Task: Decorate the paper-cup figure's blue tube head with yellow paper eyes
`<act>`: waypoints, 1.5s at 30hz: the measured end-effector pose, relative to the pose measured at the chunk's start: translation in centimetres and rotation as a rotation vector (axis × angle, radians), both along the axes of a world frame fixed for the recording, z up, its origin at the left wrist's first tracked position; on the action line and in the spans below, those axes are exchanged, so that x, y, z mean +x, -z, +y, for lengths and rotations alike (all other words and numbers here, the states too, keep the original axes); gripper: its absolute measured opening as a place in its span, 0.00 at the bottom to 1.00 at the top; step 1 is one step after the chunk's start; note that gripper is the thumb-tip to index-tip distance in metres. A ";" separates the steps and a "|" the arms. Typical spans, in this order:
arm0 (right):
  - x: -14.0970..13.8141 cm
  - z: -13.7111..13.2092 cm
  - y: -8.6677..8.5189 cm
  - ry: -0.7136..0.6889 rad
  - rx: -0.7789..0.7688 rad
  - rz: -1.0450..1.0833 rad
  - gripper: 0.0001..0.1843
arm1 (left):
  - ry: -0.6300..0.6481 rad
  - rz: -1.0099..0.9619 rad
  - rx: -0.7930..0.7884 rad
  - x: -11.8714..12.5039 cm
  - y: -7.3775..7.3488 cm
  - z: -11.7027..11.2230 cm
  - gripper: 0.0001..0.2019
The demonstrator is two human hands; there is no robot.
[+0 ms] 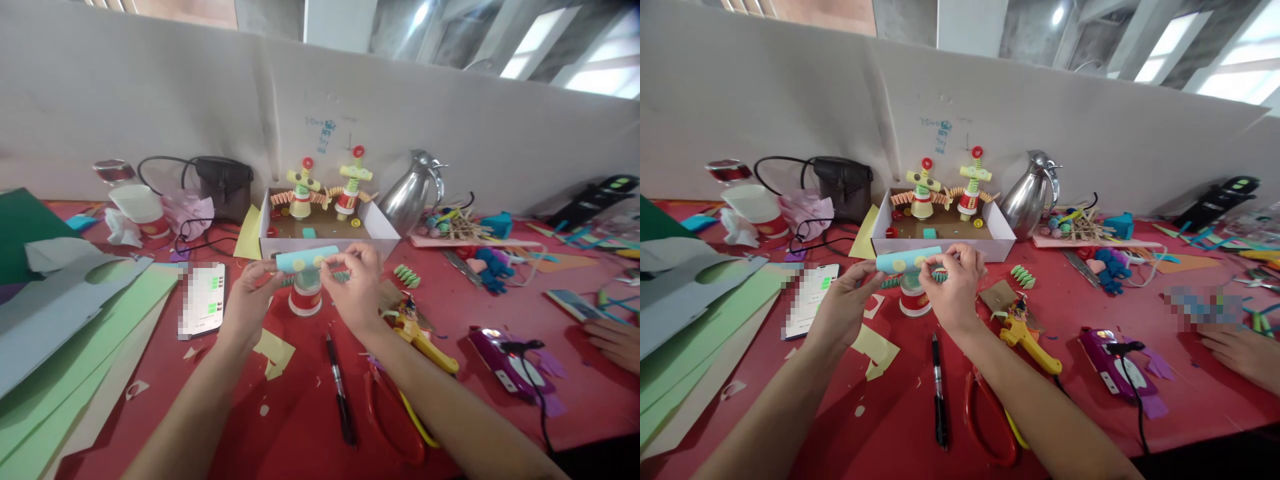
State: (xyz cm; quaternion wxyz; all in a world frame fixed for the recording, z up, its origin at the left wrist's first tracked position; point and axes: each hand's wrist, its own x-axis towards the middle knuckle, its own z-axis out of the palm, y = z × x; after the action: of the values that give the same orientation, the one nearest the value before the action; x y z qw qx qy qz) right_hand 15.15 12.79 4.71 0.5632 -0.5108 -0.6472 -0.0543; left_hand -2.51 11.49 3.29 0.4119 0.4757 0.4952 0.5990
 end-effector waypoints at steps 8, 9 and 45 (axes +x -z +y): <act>0.4 0.1 -0.6 -0.096 -0.101 0.120 0.09 | -0.008 0.001 -0.007 0.0 -0.4 0.0 0.09; 0.4 0.0 -0.7 -0.126 -0.138 0.167 0.11 | -0.004 0.001 -0.005 -0.1 -0.4 0.0 0.09; 1.1 0.1 1.2 -0.420 -0.312 0.435 0.28 | -0.048 0.025 -0.003 0.7 -0.3 -1.0 0.06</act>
State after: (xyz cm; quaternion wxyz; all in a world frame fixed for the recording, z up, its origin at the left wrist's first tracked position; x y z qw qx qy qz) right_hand 16.21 12.87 3.54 0.6021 -0.4460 -0.6034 0.2730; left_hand -1.83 10.46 3.55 0.3918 0.4705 0.5124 0.6022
